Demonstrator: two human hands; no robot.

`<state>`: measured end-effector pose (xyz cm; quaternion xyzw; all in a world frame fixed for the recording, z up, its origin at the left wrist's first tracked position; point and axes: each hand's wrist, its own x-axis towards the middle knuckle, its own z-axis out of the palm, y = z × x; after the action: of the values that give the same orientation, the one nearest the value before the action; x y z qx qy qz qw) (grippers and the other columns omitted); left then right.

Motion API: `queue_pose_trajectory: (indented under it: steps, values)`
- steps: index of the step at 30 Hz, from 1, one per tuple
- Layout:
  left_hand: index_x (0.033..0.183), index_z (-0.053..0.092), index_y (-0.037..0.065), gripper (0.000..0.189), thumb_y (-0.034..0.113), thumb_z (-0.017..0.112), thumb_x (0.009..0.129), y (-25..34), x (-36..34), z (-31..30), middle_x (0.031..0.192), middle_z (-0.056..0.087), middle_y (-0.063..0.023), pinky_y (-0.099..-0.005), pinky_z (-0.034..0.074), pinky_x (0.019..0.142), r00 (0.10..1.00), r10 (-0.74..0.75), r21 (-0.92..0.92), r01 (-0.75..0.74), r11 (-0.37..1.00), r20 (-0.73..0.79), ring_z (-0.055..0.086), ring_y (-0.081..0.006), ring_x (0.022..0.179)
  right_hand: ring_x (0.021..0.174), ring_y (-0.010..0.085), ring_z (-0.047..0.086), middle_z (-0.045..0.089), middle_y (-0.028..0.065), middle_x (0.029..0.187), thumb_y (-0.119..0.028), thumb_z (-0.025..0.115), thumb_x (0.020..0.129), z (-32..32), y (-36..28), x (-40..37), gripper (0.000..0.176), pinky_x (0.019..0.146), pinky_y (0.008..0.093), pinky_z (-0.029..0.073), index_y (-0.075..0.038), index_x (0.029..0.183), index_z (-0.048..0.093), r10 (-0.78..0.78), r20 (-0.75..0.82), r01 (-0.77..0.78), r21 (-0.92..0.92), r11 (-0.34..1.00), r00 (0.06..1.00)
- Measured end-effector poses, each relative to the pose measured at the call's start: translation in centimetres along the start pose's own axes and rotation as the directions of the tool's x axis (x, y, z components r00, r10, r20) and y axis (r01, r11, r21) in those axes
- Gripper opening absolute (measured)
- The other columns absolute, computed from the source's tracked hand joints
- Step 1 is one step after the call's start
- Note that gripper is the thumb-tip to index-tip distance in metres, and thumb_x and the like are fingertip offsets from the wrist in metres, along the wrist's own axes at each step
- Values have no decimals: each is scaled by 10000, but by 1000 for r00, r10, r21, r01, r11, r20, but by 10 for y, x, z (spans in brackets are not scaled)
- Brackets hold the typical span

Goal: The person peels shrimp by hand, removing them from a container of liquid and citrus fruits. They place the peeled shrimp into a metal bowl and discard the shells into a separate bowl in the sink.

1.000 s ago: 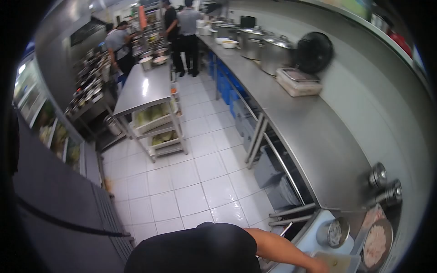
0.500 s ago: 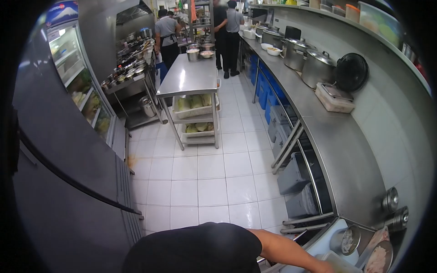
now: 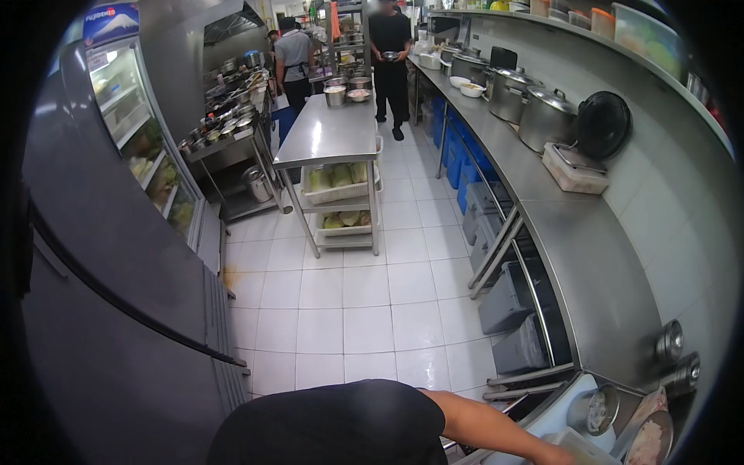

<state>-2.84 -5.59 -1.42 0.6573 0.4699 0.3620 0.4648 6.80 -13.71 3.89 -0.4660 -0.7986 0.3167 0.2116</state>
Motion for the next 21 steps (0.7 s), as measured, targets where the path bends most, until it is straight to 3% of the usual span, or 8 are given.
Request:
queue_pose_trajectory:
  steps: [21]
  values:
    - [1073, 685, 105, 337, 288, 708, 792, -14, 18, -2, 970, 688, -111, -414, 525, 751, 999, -35, -46, 36, 998, 23, 665, -277, 900, 973, 237, 640, 696, 179, 1109, -357, 551, 1016, -22, 18, -6, 489, 864, 353, 509, 37, 1302, 586, 196, 21, -197, 31, 980, 980]
